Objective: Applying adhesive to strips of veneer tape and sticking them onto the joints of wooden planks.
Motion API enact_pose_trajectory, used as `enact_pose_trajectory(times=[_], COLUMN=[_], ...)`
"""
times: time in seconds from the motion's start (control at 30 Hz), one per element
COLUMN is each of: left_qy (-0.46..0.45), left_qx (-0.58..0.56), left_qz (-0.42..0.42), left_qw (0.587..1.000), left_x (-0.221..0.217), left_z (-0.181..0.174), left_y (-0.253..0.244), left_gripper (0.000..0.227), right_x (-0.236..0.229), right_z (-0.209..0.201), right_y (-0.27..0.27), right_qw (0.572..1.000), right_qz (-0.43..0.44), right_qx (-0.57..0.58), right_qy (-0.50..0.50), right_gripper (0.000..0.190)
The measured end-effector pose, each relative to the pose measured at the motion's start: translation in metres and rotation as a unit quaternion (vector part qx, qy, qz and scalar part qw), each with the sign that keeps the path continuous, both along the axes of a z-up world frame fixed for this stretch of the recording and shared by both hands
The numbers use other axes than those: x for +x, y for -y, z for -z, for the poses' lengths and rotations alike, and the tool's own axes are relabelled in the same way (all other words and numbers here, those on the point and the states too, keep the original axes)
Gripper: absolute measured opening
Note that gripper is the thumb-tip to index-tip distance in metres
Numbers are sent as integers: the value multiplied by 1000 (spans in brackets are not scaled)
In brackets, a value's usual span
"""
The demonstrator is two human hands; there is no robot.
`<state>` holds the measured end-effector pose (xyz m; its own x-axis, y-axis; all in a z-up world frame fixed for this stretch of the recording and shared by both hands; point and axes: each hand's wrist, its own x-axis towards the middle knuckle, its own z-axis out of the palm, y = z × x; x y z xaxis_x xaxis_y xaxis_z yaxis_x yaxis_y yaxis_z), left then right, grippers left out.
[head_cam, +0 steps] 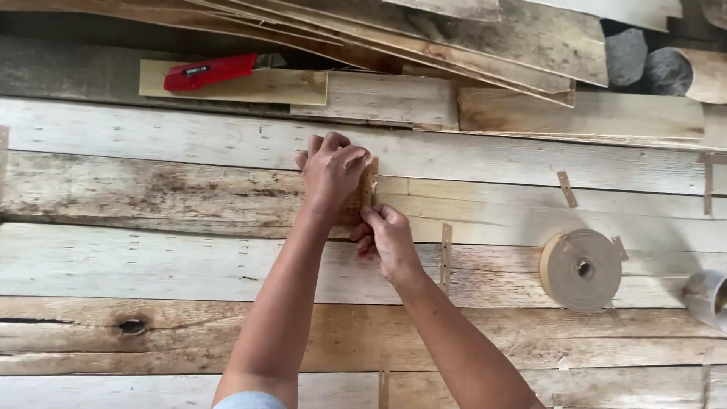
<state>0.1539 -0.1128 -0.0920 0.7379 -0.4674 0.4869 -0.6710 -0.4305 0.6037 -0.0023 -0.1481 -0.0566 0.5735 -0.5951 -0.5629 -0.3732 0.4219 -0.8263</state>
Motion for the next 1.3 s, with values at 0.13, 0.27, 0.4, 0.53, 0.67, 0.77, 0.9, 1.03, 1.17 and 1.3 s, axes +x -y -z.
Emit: enact_pose_trajectory(times=[0.13, 0.27, 0.4, 0.53, 0.67, 0.77, 0.9, 1.03, 1.17, 1.3], left_qy=[13, -85, -53, -53, -56, -85, -77, -86, -90, -100], left_qx=[2, 34, -34, -17, 166, 205, 234, 286, 325, 336], left_qz=[-8, -7, -8, 134, 142, 147, 137, 153, 195, 216], left_qw=[1000, 996, 998, 989, 974, 964, 960, 942, 921, 911], left_x=[3, 2, 3, -9, -15, -20, -22, -21, -19, -12], left_z=[8, 2, -3, -31, -20, -38, -30, -35, -55, -48], left_y=[3, 3, -5, -32, -34, -38, -36, -35, -40, -40], left_gripper=[7, 48, 39, 19, 39, 45, 49, 62, 81, 94], right_x=[2, 3, 3, 2, 3, 4, 3, 3, -13, 0], right_z=[4, 3, 2, 0, 1, 8, 16, 10, -9, -17], right_y=[0, -2, -3, -5, -6, -6, -2, 5, 24, 43], right_qw=[1000, 1000, 1000, 1000, 999, 999, 998, 995, 978, 855], right_qz=[10, 14, 20, 24, 31, 28, 21, -10, -94, -24], right_qx=[-5, -12, -11, -12, -27, -41, -60, -98, -172, -516], right_qy=[-3, -6, 0, 5, 1, 4, -3, -34, -66, -51], right_gripper=[20, 19, 19, 19, 19, 20, 23, 24, 32, 25])
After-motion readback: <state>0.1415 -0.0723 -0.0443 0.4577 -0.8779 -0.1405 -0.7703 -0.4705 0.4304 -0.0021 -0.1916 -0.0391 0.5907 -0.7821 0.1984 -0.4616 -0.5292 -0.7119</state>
